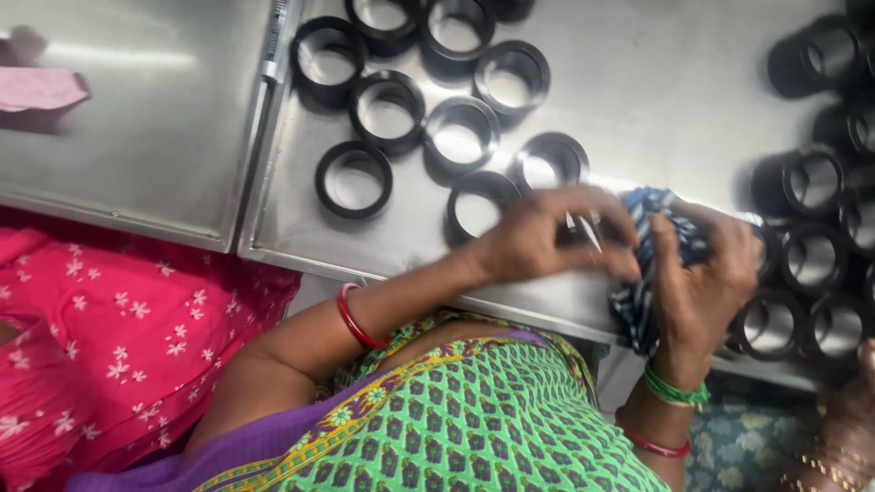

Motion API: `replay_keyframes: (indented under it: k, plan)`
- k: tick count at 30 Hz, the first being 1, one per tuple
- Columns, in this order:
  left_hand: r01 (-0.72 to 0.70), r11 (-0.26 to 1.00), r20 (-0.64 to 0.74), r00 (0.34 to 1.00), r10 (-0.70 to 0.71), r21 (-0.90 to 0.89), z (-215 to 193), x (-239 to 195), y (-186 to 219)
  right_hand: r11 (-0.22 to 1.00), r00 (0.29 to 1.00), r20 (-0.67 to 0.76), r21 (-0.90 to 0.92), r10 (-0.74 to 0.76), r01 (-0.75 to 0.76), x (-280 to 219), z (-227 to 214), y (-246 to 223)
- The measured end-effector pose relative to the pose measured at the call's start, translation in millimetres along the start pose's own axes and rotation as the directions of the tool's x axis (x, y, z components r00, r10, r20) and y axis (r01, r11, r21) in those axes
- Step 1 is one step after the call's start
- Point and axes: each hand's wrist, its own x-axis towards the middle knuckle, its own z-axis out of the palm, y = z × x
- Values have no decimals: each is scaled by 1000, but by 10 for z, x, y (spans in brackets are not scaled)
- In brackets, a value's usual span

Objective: Wiping and inspecting black cylindrical metal parts with a cloth.

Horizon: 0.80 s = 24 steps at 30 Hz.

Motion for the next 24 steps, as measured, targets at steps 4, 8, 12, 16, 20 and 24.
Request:
replay_keyframes:
  k: [4, 8, 12, 16, 20, 24]
  plan:
    - [-41, 923, 43, 999, 27, 383, 236, -103, 80, 961, 975, -42, 187, 217, -206, -38, 106, 85]
    - [-257, 711, 268, 958, 100, 655, 358, -112, -21, 938, 957, -51, 216, 287, -270, -166, 268, 266]
    - [-319, 578, 303, 944, 127, 751, 451, -90, -186, 953, 971, -73, 224, 227, -206, -231, 312, 266]
    - [-349, 515, 277, 937, 212, 783, 378, -50, -252, 954, 969, -63, 206, 237, -220, -210, 292, 223]
    - [-185, 674, 35, 973, 230, 715, -25, 21, -50, 920, 955, -56, 288, 292, -264, -242, 299, 197]
    - [-10, 553, -179, 941, 286, 833, -662, -188, 96, 961, 959, -68, 66, 275, -270, -276, 291, 216]
